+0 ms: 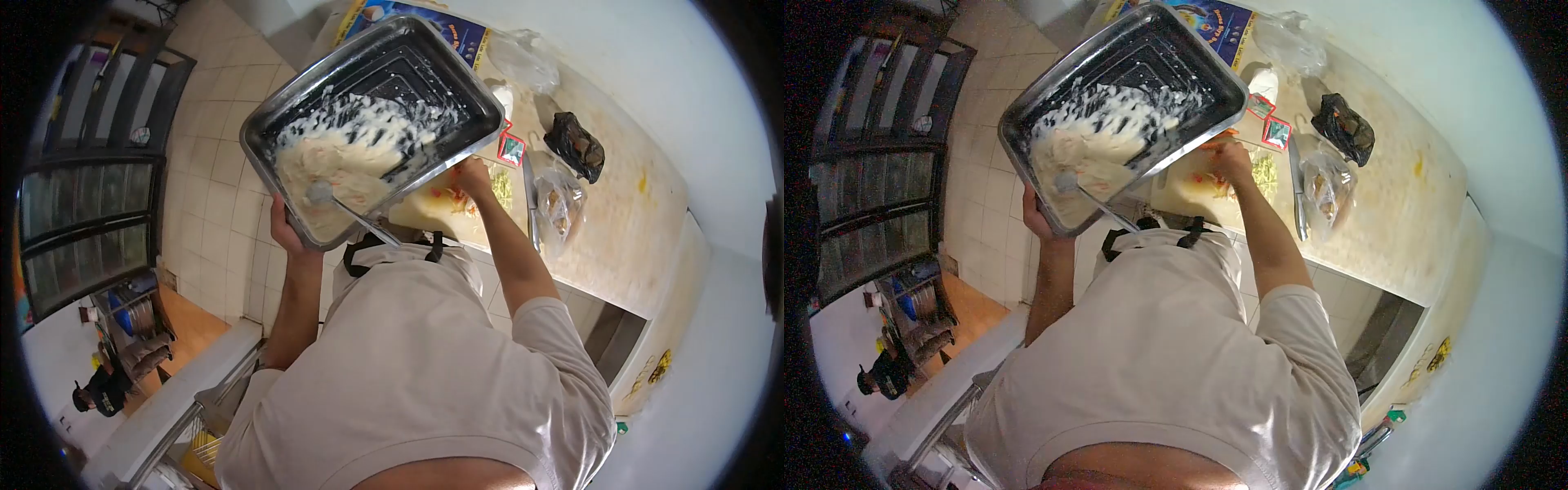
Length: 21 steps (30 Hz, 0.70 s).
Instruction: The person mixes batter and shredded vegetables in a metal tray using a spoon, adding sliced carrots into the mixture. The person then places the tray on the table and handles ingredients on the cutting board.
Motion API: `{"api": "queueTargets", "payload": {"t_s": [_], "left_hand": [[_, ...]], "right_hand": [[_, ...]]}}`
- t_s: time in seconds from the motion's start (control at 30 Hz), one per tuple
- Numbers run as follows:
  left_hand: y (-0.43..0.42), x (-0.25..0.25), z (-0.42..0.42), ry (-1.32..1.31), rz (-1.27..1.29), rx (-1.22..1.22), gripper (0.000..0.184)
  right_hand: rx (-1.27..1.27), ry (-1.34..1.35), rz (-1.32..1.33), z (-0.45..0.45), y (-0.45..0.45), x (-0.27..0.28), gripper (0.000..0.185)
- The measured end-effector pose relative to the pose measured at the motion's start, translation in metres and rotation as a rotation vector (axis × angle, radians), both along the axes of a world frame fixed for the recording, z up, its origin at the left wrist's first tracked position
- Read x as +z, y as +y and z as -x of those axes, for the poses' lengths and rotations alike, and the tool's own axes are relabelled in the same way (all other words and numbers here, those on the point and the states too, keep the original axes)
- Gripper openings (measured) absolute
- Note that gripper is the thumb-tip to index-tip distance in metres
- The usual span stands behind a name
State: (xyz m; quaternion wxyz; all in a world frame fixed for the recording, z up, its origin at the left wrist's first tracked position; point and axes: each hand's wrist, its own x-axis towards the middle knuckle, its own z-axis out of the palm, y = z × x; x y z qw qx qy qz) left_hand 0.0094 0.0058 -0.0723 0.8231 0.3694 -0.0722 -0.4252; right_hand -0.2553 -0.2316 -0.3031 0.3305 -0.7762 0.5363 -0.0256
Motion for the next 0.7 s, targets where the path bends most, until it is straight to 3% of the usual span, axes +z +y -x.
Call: {"api": "queueTargets", "payload": {"t_s": [0.07,0.17,0.63,0.7], "left_hand": [[-0.001,-0.003,-0.001,-0.006,-0.019,0.007,0.058],[-0.001,-0.001,-0.003,-0.006,0.009,-0.018,0.058],[-0.004,0.002,-0.018,0.067,0.034,-0.131,0.058],[-0.005,0.005,-0.023,0.051,-0.005,-0.121,0.059]], "right_hand": [[-0.043,-0.155,0.051,0.008,-0.003,0.020,0.029],[-0.165,-0.165,0.121,0.022,-0.013,0.005,0.025],[-0.625,-0.564,-0.366,0.055,0.016,0.051,0.024],[-0.612,-0.547,-0.337,0.054,0.020,0.053,0.024]]}}
